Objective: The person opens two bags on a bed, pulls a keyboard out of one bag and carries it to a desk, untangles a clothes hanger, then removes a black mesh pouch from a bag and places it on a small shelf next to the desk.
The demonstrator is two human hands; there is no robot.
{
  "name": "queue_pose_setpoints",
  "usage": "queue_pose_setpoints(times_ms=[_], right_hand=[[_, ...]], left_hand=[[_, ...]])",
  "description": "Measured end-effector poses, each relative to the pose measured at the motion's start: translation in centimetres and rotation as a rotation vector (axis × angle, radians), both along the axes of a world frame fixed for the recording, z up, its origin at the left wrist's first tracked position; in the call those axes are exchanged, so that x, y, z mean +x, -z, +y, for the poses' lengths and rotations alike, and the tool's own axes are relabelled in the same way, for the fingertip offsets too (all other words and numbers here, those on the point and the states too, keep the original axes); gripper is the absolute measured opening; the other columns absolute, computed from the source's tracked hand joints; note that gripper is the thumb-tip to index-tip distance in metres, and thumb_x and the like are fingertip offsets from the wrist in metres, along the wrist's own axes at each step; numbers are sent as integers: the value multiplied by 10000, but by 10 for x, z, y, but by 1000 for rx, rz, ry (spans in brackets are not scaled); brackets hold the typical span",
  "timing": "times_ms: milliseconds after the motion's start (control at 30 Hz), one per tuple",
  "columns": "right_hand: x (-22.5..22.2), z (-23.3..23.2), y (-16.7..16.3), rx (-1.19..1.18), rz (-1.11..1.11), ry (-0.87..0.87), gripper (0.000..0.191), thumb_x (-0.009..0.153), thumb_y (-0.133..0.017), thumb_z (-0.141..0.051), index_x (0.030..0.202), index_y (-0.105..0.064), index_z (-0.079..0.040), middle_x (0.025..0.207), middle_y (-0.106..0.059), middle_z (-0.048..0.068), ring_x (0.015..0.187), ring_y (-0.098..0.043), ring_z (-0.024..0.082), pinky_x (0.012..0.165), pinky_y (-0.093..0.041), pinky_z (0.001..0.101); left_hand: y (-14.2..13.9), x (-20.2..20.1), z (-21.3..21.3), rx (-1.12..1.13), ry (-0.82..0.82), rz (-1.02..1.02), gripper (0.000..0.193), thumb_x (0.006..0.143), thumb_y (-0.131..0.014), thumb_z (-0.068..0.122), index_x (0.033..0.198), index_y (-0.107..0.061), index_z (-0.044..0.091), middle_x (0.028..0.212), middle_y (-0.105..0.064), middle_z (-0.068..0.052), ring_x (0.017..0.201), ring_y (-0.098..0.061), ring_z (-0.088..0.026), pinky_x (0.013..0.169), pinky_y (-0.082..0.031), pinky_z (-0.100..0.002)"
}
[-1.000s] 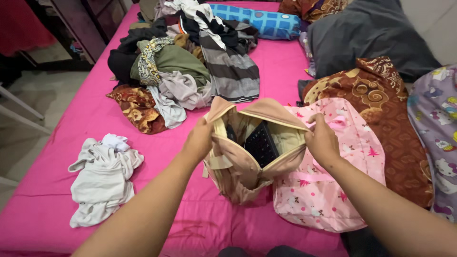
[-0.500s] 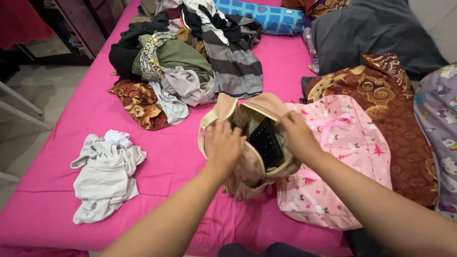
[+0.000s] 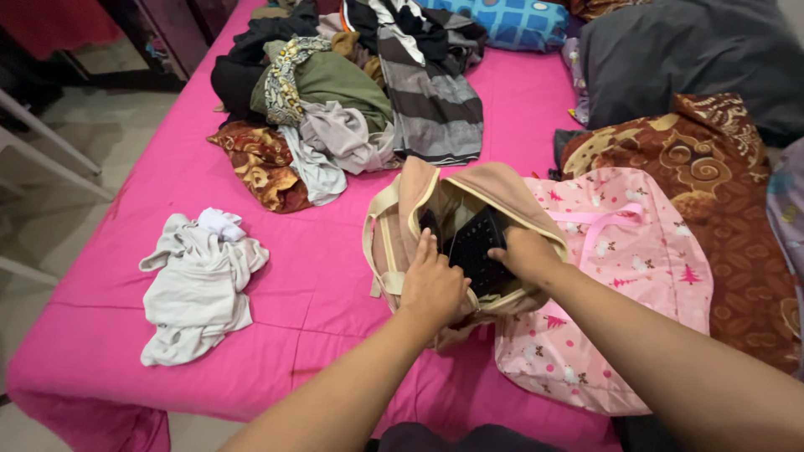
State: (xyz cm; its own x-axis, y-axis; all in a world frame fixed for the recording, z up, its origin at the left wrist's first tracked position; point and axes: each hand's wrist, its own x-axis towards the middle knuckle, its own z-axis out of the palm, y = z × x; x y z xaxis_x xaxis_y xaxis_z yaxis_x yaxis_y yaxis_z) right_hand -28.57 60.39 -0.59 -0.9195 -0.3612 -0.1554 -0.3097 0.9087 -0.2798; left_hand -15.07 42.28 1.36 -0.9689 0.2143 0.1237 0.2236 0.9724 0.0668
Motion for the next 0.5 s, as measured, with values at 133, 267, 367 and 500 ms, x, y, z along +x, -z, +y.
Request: queue_pose_setpoints(times_ms=[133, 267, 367, 500], right_hand=[[-7, -11, 19, 8, -43, 58, 515, 791, -829, -423, 1037, -657, -5, 985, -724, 253, 971, -711, 422, 857, -558, 504], [-18, -25, 42, -147, -65, 35, 461, 866, -771, -422, 959, -638, 10, 914, -720, 281, 914, -721, 435, 837, -562, 493], [-27, -36, 55, -222, 18, -24, 437, 886, -752, -384, 951, -628, 31, 906, -708, 298, 921, -695, 464, 837, -544, 511], [-32, -40, 54, -262, -31, -30, 402, 867, -733, -348, 931, -623, 33, 891, -706, 295, 910, -694, 462, 818, -541, 523]], left_hand=[[15, -4, 2, 175, 8, 143, 317, 923, -649, 351, 957, -764, 57, 1078, -705, -247, 1276, -557, -402, 1233, -196, -508], [21, -8, 2, 381, 23, 157, 212, 929, -644, 229, 1028, -722, 59, 983, -710, -154, 1121, -640, -321, 1216, -303, -502], [17, -8, -2, 509, 22, 173, 173, 942, -633, 176, 1049, -716, 68, 960, -704, -116, 1043, -660, -292, 1212, -339, -515], [4, 0, -6, 724, 14, 229, 164, 940, -640, 164, 1064, -712, 84, 988, -702, -115, 1033, -658, -302, 1193, -351, -532]])
